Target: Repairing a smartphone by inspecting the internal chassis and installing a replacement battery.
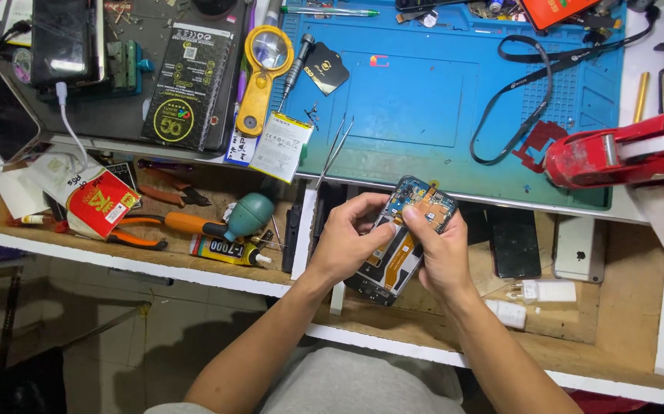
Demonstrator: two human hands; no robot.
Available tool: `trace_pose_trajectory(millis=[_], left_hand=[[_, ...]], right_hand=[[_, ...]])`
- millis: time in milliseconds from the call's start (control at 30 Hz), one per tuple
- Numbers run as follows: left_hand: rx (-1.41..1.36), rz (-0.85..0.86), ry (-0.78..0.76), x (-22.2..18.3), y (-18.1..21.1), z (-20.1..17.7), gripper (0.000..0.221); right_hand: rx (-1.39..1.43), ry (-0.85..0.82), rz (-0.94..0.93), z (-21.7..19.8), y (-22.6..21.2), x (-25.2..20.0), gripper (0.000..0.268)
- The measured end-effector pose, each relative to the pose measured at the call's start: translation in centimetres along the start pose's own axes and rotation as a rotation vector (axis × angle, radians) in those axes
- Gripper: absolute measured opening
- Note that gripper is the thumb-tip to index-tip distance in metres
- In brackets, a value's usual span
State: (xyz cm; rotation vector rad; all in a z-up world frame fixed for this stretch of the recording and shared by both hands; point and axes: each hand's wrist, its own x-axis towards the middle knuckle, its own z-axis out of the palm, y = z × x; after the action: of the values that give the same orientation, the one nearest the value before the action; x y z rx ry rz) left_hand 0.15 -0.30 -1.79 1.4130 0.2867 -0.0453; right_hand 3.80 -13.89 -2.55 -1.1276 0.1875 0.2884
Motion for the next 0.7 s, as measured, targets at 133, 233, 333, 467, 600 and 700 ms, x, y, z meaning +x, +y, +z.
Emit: trace_pose_trajectory(millis=[133,233,333,467,600,700], left_hand=[[-0.004,0.014,0.011,0.2,-0.3,-0.1,0.037],[-0.008,0.022,0.014,0.1,0.3,0.0,0.035],[-0.025,0.013,0.002,0.0,0.6,-0.1,0.036],[-0.014,0.006,-0.007,-0.3,0.9,-0.1,0.034],[0.008,0.009,-0.009,-0.2,0.6,-0.3,0.032],[0.002,0.022,-0.032,-0.2,0.7,-0.2,0.034]], right_hand=[[-0.003,0.004,-0.001,-0.2,0.5,0.0,0.022],[-0.006,0.005,0.005,-0.3,0.6,0.1,0.019],[-0.006,0.015,0.003,-0.2,0.5,0.0,0.019],[-0.019,0.021,-0.003,0.0,0.5,0.0,0.018],[-0.024,0.021,-0.008,-0.5,1.0,0.1,0.019],[-0.016,0.018,-0.001,0.1,0.0,0.0,0.017]])
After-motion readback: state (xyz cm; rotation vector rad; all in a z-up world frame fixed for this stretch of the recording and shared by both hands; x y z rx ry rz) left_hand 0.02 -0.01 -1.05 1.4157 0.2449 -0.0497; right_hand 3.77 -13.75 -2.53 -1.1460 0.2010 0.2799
